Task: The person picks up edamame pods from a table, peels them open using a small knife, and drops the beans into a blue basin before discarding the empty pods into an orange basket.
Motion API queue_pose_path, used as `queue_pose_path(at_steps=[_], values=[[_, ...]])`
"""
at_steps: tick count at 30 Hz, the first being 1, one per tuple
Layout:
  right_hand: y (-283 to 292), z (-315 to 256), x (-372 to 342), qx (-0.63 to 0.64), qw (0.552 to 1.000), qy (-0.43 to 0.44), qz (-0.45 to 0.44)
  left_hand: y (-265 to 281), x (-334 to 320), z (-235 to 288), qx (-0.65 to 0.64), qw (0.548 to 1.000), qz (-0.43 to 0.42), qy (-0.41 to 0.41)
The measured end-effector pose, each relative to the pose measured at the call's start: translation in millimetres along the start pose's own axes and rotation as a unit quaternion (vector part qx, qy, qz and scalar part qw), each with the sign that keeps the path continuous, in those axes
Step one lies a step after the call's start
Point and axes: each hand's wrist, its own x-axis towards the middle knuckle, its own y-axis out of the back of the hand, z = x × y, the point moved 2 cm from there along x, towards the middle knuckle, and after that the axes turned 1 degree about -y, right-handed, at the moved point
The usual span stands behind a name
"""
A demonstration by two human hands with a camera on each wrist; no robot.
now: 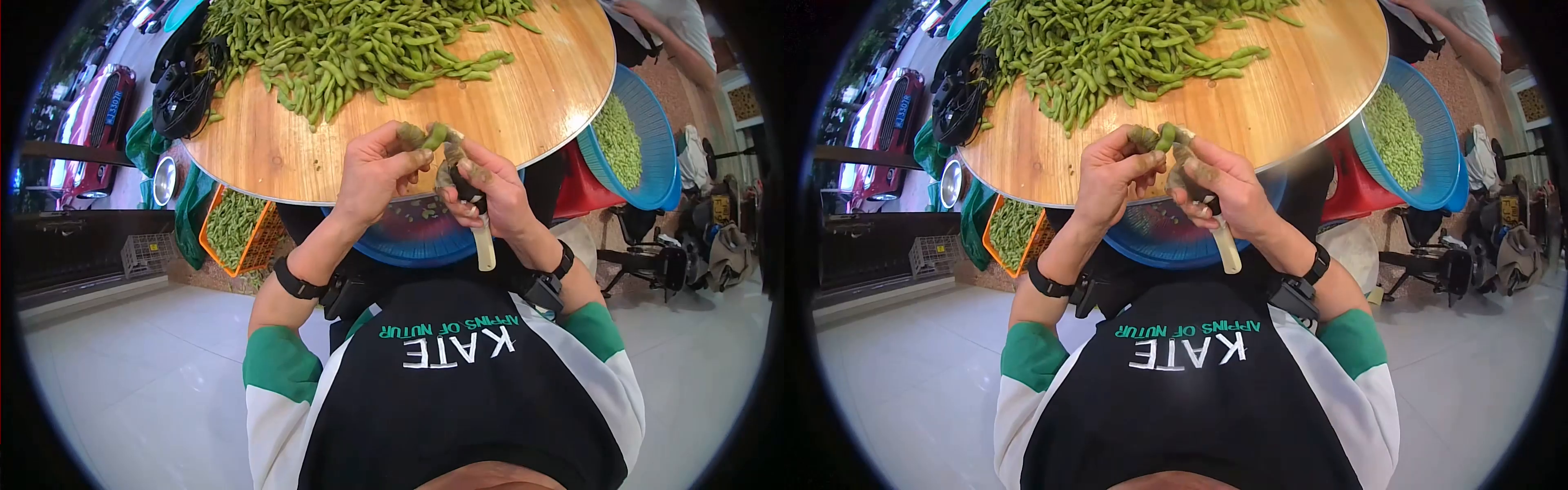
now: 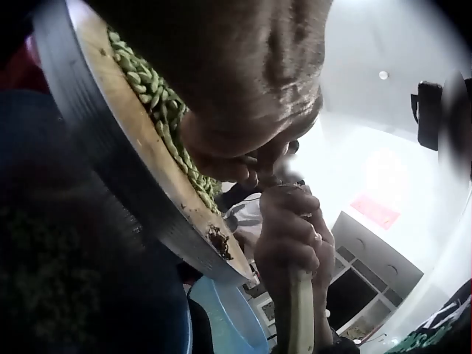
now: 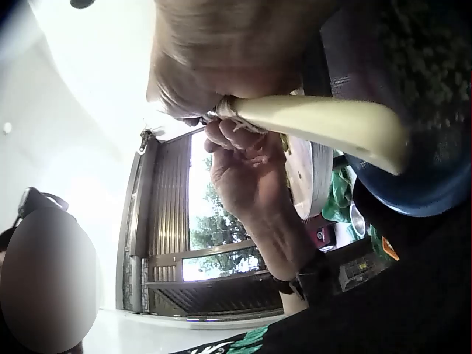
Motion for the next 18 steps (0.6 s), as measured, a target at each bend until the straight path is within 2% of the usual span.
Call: queue_pose_path(at_steps=[12, 16, 18], values=[[0.5, 2.5, -3.1, -0.043, 0.998, 0.037, 0.025, -11.9, -6.6, -3.0, 0.037, 0.997, 0.016, -0.069], [4.7, 1.7, -7.5, -0.053, 0.998, 0.036, 0.011, -12.8, -5.6, -5.6, 0.003, 0.997, -0.007, -0.072], [4.9, -1.2, -7.9, -0.016, 1.0, 0.021, -0.012, -13.1, -5.3, -5.4, 0.001, 0.998, -0.01, -0.067]])
